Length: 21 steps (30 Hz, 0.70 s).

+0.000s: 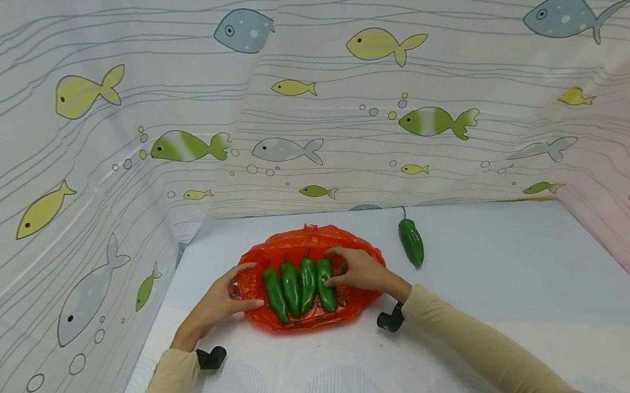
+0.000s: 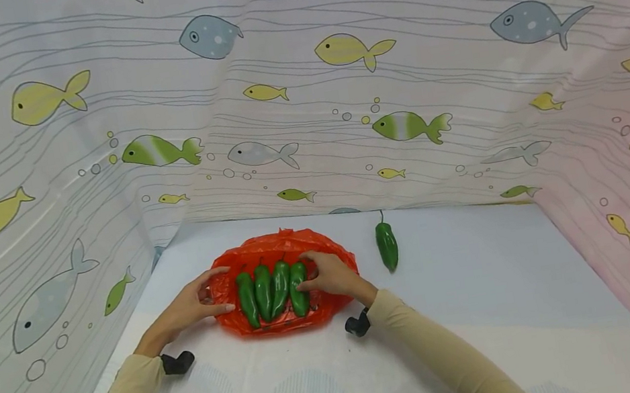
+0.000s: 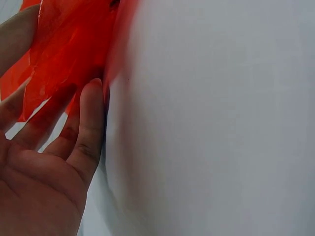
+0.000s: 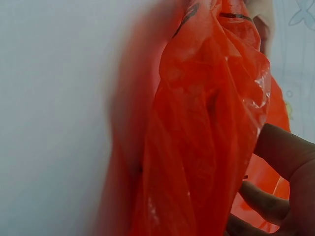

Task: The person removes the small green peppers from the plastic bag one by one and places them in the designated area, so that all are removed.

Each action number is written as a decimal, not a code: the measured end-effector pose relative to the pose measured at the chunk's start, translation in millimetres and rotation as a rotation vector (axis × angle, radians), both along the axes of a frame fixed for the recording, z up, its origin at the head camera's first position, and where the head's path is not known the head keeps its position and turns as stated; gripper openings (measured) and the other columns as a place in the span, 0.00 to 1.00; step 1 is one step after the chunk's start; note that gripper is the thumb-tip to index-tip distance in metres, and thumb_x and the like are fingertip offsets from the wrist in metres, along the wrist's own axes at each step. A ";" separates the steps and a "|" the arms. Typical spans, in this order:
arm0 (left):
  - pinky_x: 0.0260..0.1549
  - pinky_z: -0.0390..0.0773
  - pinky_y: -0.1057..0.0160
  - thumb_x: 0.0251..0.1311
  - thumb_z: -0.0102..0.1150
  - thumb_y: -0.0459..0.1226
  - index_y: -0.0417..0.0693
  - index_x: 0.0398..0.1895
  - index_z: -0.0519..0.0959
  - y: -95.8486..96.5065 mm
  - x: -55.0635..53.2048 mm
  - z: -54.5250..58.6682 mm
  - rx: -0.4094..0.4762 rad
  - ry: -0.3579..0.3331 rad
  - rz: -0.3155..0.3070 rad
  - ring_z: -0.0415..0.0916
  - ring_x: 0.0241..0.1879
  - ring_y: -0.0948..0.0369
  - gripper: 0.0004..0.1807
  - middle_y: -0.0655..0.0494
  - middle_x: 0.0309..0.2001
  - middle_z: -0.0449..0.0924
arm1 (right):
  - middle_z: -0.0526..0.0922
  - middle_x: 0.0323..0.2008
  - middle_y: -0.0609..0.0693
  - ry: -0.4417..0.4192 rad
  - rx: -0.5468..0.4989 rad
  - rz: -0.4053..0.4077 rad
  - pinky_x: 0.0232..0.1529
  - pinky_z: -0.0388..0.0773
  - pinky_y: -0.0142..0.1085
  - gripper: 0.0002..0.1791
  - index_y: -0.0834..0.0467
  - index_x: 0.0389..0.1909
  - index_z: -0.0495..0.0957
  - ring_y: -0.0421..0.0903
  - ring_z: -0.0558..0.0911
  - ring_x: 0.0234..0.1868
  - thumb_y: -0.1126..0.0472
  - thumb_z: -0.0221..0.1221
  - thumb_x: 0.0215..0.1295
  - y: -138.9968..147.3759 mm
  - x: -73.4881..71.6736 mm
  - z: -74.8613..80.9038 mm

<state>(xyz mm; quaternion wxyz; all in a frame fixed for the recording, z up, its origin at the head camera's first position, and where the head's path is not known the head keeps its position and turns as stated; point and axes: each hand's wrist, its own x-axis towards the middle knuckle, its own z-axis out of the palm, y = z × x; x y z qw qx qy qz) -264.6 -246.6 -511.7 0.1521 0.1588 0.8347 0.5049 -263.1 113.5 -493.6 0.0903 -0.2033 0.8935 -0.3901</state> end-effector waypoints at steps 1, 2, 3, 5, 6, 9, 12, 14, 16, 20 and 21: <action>0.44 0.79 0.59 0.56 0.78 0.42 0.54 0.76 0.64 0.1 0.2 0.0 0.003 -0.002 0.000 0.76 0.46 0.49 0.46 0.43 0.57 0.76 | 0.82 0.53 0.53 0.001 0.006 -0.001 0.47 0.82 0.41 0.39 0.59 0.68 0.72 0.46 0.83 0.45 0.49 0.75 0.60 -0.7 -0.6 -1.0; 0.45 0.79 0.58 0.56 0.78 0.42 0.55 0.76 0.64 0.4 0.5 0.2 0.005 -0.005 0.000 0.76 0.47 0.50 0.46 0.43 0.58 0.76 | 0.82 0.52 0.53 0.002 0.009 -0.001 0.46 0.82 0.40 0.39 0.59 0.68 0.72 0.46 0.82 0.45 0.49 0.75 0.60 -1.5 -1.3 -2.1; 0.46 0.80 0.58 0.56 0.78 0.42 0.55 0.76 0.64 0.7 0.9 0.7 0.009 -0.008 0.001 0.76 0.48 0.49 0.46 0.43 0.59 0.75 | 0.82 0.51 0.52 0.002 0.013 -0.003 0.45 0.82 0.40 0.39 0.59 0.68 0.72 0.46 0.82 0.44 0.49 0.74 0.60 -2.3 -1.9 -2.9; 0.47 0.79 0.58 0.56 0.78 0.42 0.54 0.76 0.64 1.2 1.6 1.5 0.013 -0.011 0.001 0.76 0.49 0.50 0.46 0.43 0.60 0.75 | 0.82 0.49 0.51 -0.002 0.017 -0.004 0.44 0.81 0.39 0.39 0.58 0.68 0.72 0.46 0.80 0.44 0.48 0.74 0.60 -4.0 -2.6 -4.3; 0.47 0.79 0.58 0.56 0.78 0.42 0.54 0.76 0.64 1.3 1.7 1.6 0.013 -0.011 0.001 0.77 0.49 0.50 0.46 0.43 0.61 0.75 | 0.82 0.48 0.51 -0.005 0.019 -0.005 0.44 0.81 0.39 0.39 0.58 0.68 0.72 0.46 0.80 0.44 0.48 0.74 0.60 -4.8 -3.0 -5.0; 0.47 0.79 0.58 0.56 0.78 0.42 0.54 0.76 0.64 1.6 1.7 2.2 0.014 -0.012 -0.001 0.77 0.49 0.50 0.46 0.43 0.61 0.75 | 0.81 0.47 0.49 -0.014 0.025 -0.012 0.44 0.80 0.39 0.38 0.57 0.68 0.72 0.46 0.78 0.44 0.47 0.73 0.61 -6.9 -3.4 -5.7; 0.47 0.79 0.58 0.56 0.78 0.42 0.55 0.76 0.64 1.4 1.2 1.9 0.011 -0.010 0.000 0.76 0.49 0.49 0.46 0.43 0.61 0.74 | 0.81 0.46 0.49 -0.019 0.021 -0.020 0.44 0.80 0.38 0.37 0.56 0.68 0.73 0.46 0.78 0.44 0.47 0.73 0.61 -8.0 -3.0 -5.8; 0.46 0.79 0.58 0.56 0.78 0.42 0.55 0.76 0.64 1.2 1.4 2.1 0.013 -0.011 -0.001 0.76 0.48 0.49 0.46 0.43 0.61 0.75 | 0.81 0.47 0.49 -0.016 0.012 -0.026 0.43 0.80 0.38 0.36 0.56 0.68 0.74 0.46 0.78 0.43 0.48 0.73 0.62 -8.7 -1.9 -4.9; 0.46 0.79 0.58 0.56 0.78 0.41 0.55 0.76 0.64 0.8 1.4 2.0 0.014 -0.013 -0.001 0.76 0.48 0.49 0.46 0.43 0.61 0.75 | 0.80 0.48 0.50 -0.013 -0.004 -0.031 0.42 0.81 0.38 0.35 0.56 0.67 0.74 0.47 0.78 0.43 0.50 0.73 0.62 -9.1 -0.9 -4.5; 0.47 0.80 0.59 0.56 0.78 0.41 0.54 0.76 0.63 0.0 0.9 1.7 0.022 -0.017 -0.006 0.77 0.49 0.49 0.46 0.42 0.62 0.75 | 0.80 0.54 0.51 0.012 -0.033 -0.046 0.43 0.82 0.38 0.32 0.54 0.66 0.76 0.48 0.79 0.46 0.52 0.73 0.63 -9.5 -0.3 -5.4; 0.47 0.80 0.59 0.56 0.78 0.41 0.54 0.76 0.63 -0.1 0.7 1.6 0.023 -0.017 -0.008 0.77 0.50 0.50 0.46 0.42 0.63 0.74 | 0.80 0.55 0.51 0.021 -0.040 -0.048 0.44 0.82 0.38 0.32 0.54 0.66 0.76 0.48 0.79 0.47 0.52 0.73 0.63 -9.5 -0.5 -5.7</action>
